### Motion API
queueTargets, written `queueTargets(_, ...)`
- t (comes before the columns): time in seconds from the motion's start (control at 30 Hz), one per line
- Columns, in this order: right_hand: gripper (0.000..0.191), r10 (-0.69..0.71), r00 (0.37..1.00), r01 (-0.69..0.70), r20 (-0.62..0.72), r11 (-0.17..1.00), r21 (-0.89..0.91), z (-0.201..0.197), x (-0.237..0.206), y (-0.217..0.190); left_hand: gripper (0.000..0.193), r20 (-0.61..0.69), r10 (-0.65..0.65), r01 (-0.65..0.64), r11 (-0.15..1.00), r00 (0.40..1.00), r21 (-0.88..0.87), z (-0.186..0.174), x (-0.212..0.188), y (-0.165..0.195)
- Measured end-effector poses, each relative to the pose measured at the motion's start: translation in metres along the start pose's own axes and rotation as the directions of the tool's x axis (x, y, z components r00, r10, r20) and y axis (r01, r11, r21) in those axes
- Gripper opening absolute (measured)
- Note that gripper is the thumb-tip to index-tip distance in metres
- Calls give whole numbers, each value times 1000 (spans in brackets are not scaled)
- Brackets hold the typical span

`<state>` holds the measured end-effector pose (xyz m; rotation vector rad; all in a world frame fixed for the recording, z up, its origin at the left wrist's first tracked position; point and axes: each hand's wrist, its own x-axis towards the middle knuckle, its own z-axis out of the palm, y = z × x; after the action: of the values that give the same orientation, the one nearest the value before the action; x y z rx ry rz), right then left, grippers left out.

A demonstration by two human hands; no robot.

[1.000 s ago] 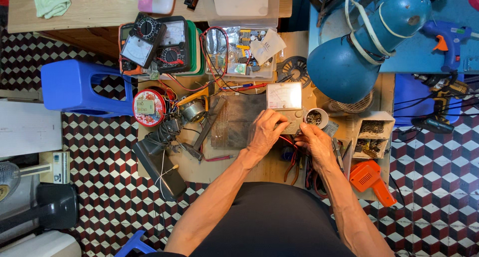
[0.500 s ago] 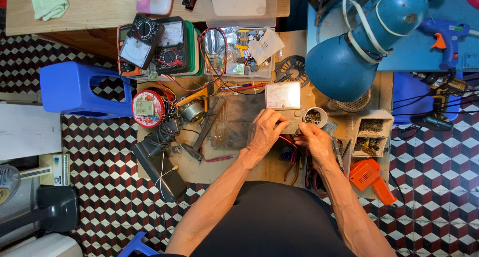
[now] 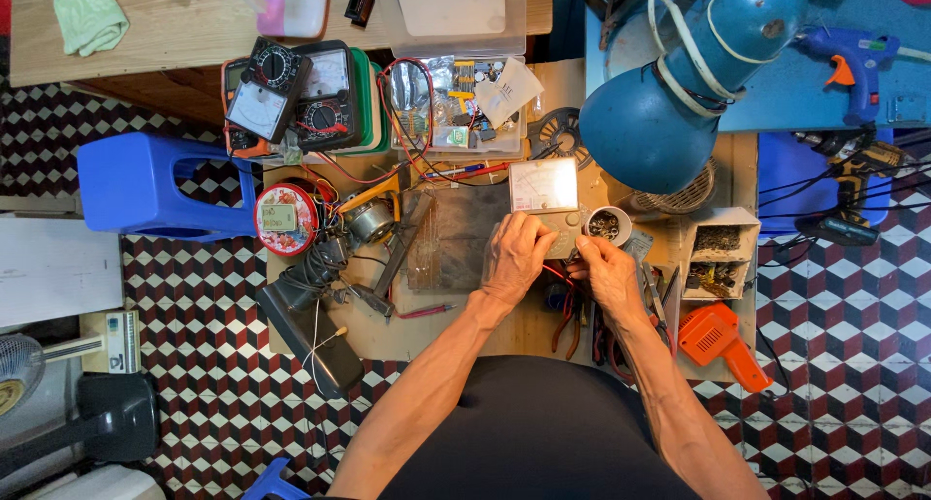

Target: The person tests an analog multimeter by connecting red and black probes to its terminals and adjusting the dial. They briefly move a bundle of wires to a wall socket, then return to the workbench to continue testing the multimeter with the probes.

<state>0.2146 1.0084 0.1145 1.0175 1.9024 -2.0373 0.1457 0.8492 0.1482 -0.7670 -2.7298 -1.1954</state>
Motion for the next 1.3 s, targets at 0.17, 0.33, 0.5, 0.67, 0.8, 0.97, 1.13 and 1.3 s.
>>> queueTargets(0.17,42,18,1000,-18,4,1000,20,-1,-2,-2,17,-10,15,-15,1000,1000,14,1,-1,0)
queueTargets(0.33,43,48,998,-49,28,998,31,-3,-2,-6,17,-25,28,-28,999,999,26,0,0,0)
queueTargets(0.5,44,40,998,-43,38,996,77,-3,2,-3,18,-23,17,-16,999,1000,31,-1,0,1)
queueTargets(0.67,43,38,998,-43,56,995,85,-5,4,2,19,-15,6,-6,1000,1000,30,-2,0,2)
queueTargets(0.8,43,45,998,-49,52,995,82,-5,5,2,19,-18,5,-4,1000,1000,28,-3,0,2)
queueTargets(0.97,42,24,999,-25,37,999,38,-2,0,-5,18,-7,-4,4,1000,1000,25,-4,0,3)
queueTargets(1.13,41,-113,994,112,-4,986,-124,5,-16,-24,14,-36,-70,68,996,997,-66,-6,-3,0)
queueTargets(1.3,43,-136,986,109,-93,961,-253,14,-31,-44,14,-37,-72,67,989,997,-129,-9,-3,-4)
